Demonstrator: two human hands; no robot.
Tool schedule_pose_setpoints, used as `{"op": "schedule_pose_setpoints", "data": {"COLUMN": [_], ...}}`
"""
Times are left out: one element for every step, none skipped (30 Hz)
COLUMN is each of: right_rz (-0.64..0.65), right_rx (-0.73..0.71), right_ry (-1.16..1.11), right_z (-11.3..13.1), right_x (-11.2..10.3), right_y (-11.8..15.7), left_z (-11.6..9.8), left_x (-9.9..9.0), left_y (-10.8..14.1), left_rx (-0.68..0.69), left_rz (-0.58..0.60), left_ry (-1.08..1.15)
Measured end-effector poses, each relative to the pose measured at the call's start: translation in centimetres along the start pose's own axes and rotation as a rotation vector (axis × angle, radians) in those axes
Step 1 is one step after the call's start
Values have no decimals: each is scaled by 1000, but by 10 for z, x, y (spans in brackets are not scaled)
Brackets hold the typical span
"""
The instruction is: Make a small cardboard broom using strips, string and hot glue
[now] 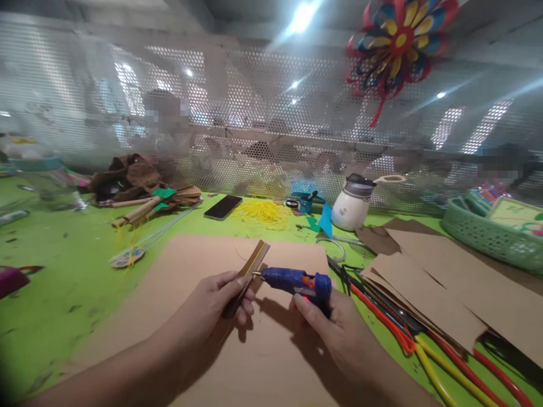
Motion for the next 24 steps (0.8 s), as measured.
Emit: {"op": "schedule_pose_setpoints", "data": {"right_rz": [13,26,33,30,31,30,28,28,33,37,41,42,44,42,40,40,40,35,28,19,11,1,0,0], "right_rx": [7,12,17,14,12,12,13,11,8,2,-5,-11,-16,-18,-19,-18,-18,-17,-16,-14,-12,-12,-15,-25], "right_ry": [19,33,34,33,35,39,46,55,69,85,102,115,127,133,136,140,146,155,166,180,193,204,210,215], "right_z": [-1,-2,-2,-2,-1,0,1,3,4,6,7,7,7,7,7,6,5,5,4,4,4,4,4,6], "right_x": [1,1,1,0,0,0,0,0,0,0,0,-1,-2,-3,-4,-5,-6,-7,-8,-9,-10,-11,-11,-12], "right_y": [-1,-1,-2,-2,-2,-2,-3,-3,-3,-3,-3,-3,-3,-3,-4,-4,-4,-4,-5,-5,-5,-5,-6,-6], "left_z": [-1,-2,-3,-4,-5,-6,-7,-8,-8,-9,-9,-9,-9,-9,-8,-8,-8,-9,-8,-8,-8,-8,-8,-7], "left_x": [0,1,2,2,3,3,4,5,5,5,5,4,4,4,4,5,5,5,5,4,4,4,4,4], "left_y": [0,1,2,2,3,4,5,5,6,6,6,6,6,6,6,6,7,7,7,7,7,6,6,5], "left_rx": [-3,-8,-13,-16,-18,-19,-20,-19,-17,-16,-18,-21,-24,-28,-34,-38,-37,-35,-34,-34,-34,-34,-37,-38], "left_rz": [3,7,9,9,10,11,18,25,30,31,29,25,24,22,25,33,36,36,32,28,26,26,30,37], "left_ry": [1,6,13,18,20,19,17,13,12,11,10,8,6,5,3,3,7,10,12,10,6,1,-3,-3]}}
Point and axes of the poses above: each hand's wrist, its own y-axis away from the middle knuckle, its own x-axis out of the palm, z = x × y, the point moved 8 cm from there along -y, towards the middle knuckle, and after that the axes turned 11 degrees about -y, right-handed, at the moved point
